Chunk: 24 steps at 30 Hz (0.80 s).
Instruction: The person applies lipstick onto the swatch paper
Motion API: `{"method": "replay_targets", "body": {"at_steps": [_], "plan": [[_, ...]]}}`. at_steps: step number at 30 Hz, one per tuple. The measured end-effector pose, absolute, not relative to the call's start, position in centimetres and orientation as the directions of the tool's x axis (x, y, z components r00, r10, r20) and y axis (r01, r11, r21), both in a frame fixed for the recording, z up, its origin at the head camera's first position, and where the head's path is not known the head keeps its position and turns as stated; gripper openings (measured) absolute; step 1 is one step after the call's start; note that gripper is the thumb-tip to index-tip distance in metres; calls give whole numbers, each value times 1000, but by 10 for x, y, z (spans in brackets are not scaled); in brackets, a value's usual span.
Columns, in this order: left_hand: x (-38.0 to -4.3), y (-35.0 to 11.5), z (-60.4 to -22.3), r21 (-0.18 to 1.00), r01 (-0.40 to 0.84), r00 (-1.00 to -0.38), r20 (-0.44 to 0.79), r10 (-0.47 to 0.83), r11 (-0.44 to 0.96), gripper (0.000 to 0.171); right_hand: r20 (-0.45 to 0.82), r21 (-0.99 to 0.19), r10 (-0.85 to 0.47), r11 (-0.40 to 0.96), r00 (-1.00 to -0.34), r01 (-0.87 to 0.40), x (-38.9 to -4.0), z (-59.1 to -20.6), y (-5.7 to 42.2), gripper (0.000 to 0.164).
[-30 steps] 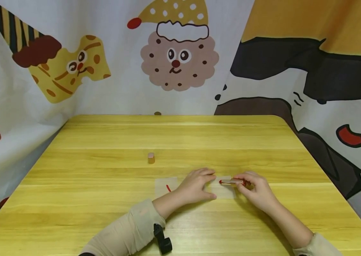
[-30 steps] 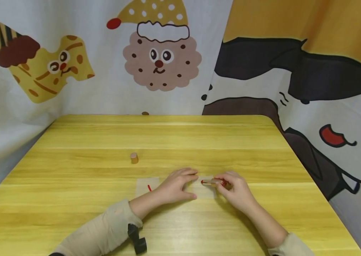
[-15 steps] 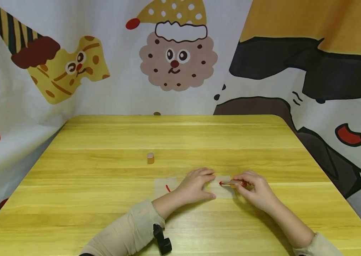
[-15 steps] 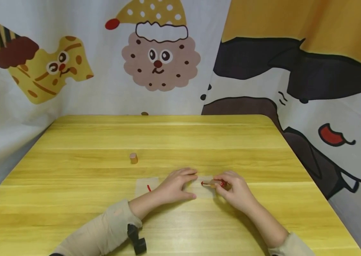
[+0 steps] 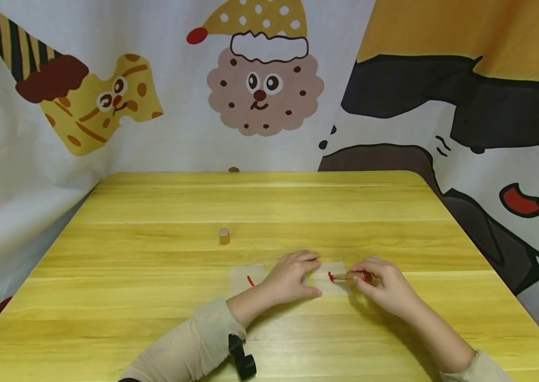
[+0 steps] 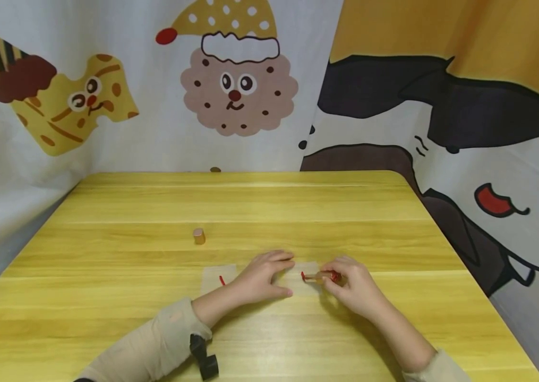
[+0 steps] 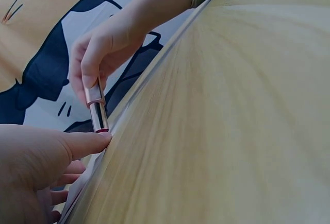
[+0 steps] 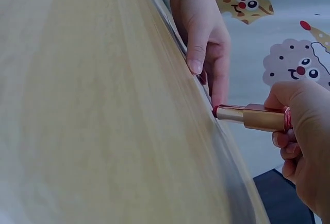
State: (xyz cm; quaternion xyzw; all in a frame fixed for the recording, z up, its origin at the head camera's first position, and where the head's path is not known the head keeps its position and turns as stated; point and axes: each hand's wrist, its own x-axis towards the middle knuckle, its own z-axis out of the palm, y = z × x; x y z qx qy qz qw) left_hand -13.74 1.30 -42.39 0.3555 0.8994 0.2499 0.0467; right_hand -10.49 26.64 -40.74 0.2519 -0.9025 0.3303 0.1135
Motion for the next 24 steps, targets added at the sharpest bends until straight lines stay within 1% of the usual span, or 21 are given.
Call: {"method": "replay_targets", "body": {"at_steps": [17,24], "plan": [[-136,13,-421,490,612,-746,97,659,621,68,388,-519,-393,654,-834,-550,-100,-407,270,21],[-136,13,-422,490,610,-747,93,659,623,67,376,-546,-369,653,-850,-525,-101,-409,273,19]]}}
